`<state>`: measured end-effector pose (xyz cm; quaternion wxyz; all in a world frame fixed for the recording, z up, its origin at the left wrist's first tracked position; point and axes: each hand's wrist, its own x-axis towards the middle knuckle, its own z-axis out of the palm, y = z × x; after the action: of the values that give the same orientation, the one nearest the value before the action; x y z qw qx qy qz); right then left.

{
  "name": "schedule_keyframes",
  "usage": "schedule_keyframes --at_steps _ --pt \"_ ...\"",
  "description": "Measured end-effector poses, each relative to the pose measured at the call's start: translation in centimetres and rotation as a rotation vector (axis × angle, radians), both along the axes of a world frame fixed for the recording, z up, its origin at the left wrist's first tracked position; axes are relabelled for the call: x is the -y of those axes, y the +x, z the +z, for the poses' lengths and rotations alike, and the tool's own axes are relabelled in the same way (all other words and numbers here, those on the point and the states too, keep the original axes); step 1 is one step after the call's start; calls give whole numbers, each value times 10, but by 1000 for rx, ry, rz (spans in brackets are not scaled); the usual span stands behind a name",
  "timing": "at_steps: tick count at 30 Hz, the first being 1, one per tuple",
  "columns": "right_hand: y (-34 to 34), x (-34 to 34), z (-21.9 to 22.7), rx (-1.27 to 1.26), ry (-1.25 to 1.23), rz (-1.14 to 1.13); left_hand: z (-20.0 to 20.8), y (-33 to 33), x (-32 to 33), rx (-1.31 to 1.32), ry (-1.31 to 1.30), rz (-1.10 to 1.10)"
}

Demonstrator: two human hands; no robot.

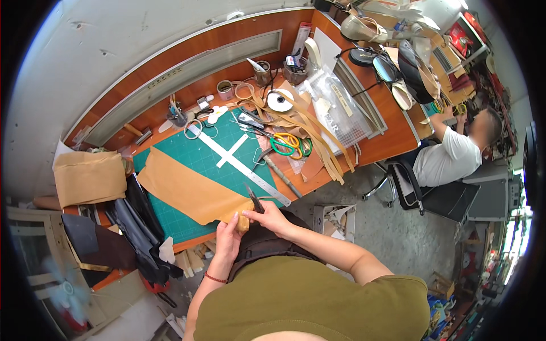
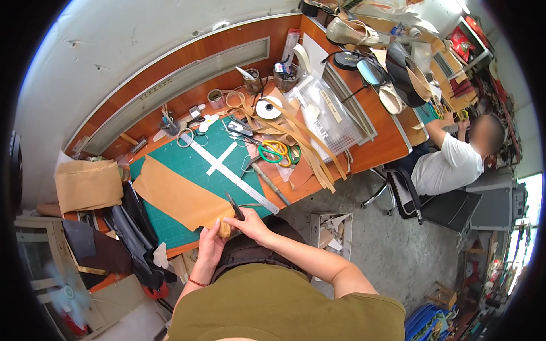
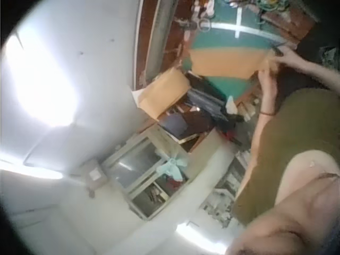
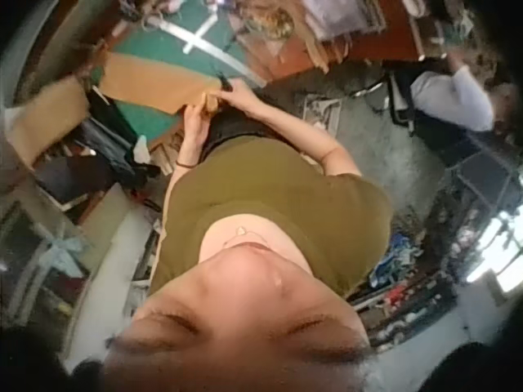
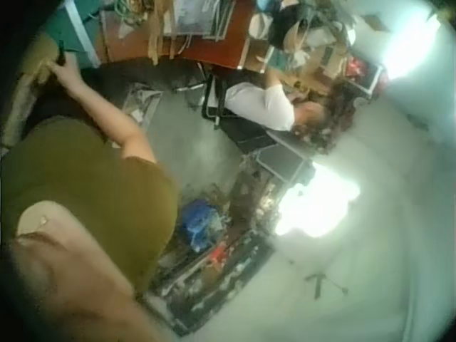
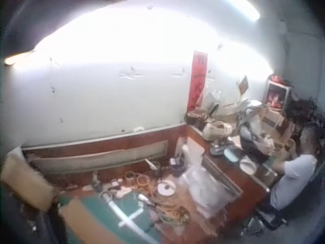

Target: The person uses a metal ruler and a utility knife to cut straight strips from a large sheet of tan leather on a green cutting mat. They repeatedly measure, mark, and slice the material, occasionally using scissors to trim the edges of the cut strips. The person also handles a clear plastic sheet and a small piece of leather during the process.

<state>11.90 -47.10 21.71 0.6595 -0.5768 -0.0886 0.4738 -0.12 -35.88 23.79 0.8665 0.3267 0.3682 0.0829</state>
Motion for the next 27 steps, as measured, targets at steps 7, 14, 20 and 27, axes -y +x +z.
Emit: schedule_keyframes --at_steps 7,14,20,27 --pt "-9 -2 8 -248 73 1 -4 -9 6 -15 161 -181" --pt "-14 -2 9 -313 16 -76 1 -9 8 -78 281 -248" --pt "-19 -4 -1 -216 6 -113 -5 -17 6 -76 294 -337" --pt "-23 -8 -14 -159 -21 -118 -3 -26 -1 -77 344 -468"
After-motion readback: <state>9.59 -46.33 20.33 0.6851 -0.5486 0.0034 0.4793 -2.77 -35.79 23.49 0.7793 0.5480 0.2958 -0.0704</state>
